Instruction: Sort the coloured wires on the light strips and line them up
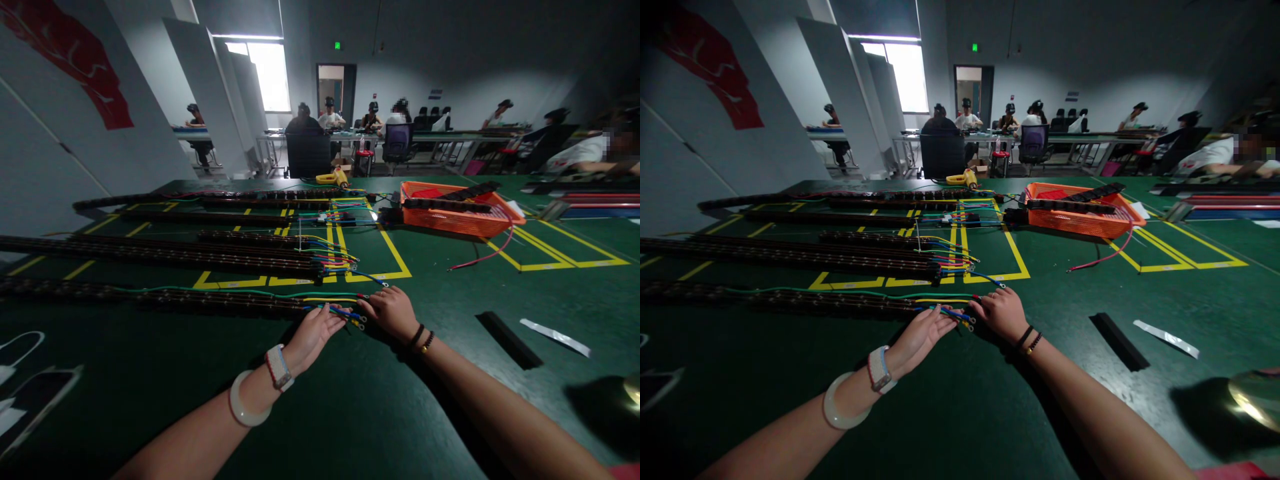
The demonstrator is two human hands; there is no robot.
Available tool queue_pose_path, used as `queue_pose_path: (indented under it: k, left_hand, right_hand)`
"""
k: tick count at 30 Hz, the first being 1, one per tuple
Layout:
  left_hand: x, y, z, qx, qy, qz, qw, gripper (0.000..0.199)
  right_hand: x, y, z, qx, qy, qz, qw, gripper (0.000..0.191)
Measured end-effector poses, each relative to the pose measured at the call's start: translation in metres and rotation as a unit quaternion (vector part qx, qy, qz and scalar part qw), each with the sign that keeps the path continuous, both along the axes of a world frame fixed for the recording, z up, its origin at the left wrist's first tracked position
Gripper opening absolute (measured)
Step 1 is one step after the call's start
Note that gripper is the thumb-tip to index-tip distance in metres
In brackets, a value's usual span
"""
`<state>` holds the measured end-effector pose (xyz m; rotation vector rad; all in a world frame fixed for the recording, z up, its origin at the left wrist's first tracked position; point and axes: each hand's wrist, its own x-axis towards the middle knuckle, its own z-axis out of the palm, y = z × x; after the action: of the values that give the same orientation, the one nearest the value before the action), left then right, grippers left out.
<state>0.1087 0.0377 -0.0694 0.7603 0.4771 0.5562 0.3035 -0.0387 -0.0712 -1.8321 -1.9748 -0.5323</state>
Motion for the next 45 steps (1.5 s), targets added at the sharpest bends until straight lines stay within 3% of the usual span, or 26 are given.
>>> queue_pose_path:
  k: [5,8,21,26,31,38,42,45]
  left_hand:
    - [0.000,0.001,-0.005,0.001,-0.008,-0.001,1.000,0.021]
    - [0.001,0.002,-0.009,0.005,-0.018,-0.003,1.000,0.022]
    - [0.002,-0.001,-0.005,0.030,0.012,-0.003,0.999,0.026]
    - [-0.004,-0.005,0.001,0.013,0.036,-0.015,0.999,0.028]
    - [-0.016,-0.009,0.011,0.018,0.092,-0.034,0.995,0.021]
    - [-0.018,-0.007,0.012,0.024,0.100,-0.045,0.994,0.019]
    - [-0.019,-0.006,0.010,0.024,0.096,-0.056,0.994,0.019]
    - [-0.019,-0.006,0.007,0.024,0.086,-0.058,0.994,0.020]
  right_hand:
    - [-0.003,-0.012,0.009,0.055,-0.087,0.233,0.967,0.042]
    - [-0.005,-0.014,0.009,0.047,-0.132,0.274,0.952,0.037]
    - [-0.019,-0.015,0.009,0.078,-0.132,0.251,0.956,0.027]
    - [-0.022,-0.012,0.010,0.096,-0.028,0.124,0.987,0.031]
    - [-0.013,-0.005,0.005,0.012,-0.003,0.053,0.998,0.034]
    - [-0.010,0.001,-0.005,-0.132,-0.030,0.070,0.988,0.035]
    - [-0.009,0.000,-0.005,-0.118,-0.023,0.086,0.989,0.038]
    - [-0.010,-0.007,0.003,-0.051,-0.025,0.113,0.992,0.040]
